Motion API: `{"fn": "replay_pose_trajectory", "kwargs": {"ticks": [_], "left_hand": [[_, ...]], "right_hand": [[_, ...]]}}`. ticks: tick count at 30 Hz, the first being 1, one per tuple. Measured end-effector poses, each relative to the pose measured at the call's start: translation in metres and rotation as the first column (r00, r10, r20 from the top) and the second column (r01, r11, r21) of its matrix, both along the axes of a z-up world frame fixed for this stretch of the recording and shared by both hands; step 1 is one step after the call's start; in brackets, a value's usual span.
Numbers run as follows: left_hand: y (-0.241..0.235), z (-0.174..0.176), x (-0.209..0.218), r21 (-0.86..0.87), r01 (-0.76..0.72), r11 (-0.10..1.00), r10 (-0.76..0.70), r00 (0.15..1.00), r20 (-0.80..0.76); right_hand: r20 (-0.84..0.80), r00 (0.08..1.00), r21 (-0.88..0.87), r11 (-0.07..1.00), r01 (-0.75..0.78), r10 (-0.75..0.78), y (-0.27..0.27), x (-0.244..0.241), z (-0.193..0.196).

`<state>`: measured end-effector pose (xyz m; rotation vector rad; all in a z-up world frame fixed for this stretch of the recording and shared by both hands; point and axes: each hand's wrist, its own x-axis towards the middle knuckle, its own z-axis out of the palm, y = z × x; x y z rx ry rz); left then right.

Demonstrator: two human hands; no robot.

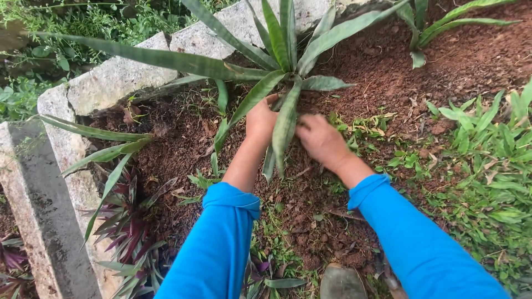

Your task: The person is weeding and tidying plants in a raised garden planter.

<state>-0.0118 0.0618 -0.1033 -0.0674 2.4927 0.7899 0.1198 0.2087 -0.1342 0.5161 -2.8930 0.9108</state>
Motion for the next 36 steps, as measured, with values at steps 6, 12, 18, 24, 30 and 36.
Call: {"fn": "replay_pose_trajectory", "kwargs": {"ticks": [6, 12, 18, 24, 30, 36], "left_hand": [[0.023, 0.034, -0.001, -0.019, 0.027, 0.999, -0.027, 1.000, -0.015], [0.021, 0.043, -0.003, 0.111, 0.005, 0.994, -0.001, 0.999, -0.032], [0.020, 0.040, -0.012, 0.163, -0.001, 0.987, -0.001, 1.000, 0.011], [0.013, 0.019, -0.021, 0.128, 0.085, 0.988, -0.076, 0.994, -0.078], [0.017, 0.020, -0.036, -0.083, 0.194, 0.977, -0.197, 0.980, -0.033], [0.016, 0.028, -0.039, -0.069, 0.203, 0.977, -0.205, 0.979, -0.024]], "right_hand": [[0.667, 0.698, -0.559, 0.446, 0.699, -0.259, 0.057, -0.051, 0.029], [0.598, 0.725, -0.399, 0.658, 0.639, -0.341, 0.061, -0.043, 0.036], [0.163, 0.981, 0.068, 0.991, -0.115, 0.103, 0.007, 0.023, 0.062], [0.575, 0.723, -0.357, 0.913, -0.200, 0.383, -0.012, 0.064, 0.075], [-0.083, 0.985, -0.069, 0.987, 0.149, -0.154, -0.032, -0.024, 0.026], [0.323, 0.945, 0.014, 0.999, 0.051, -0.053, -0.062, -0.015, 0.017]]}}
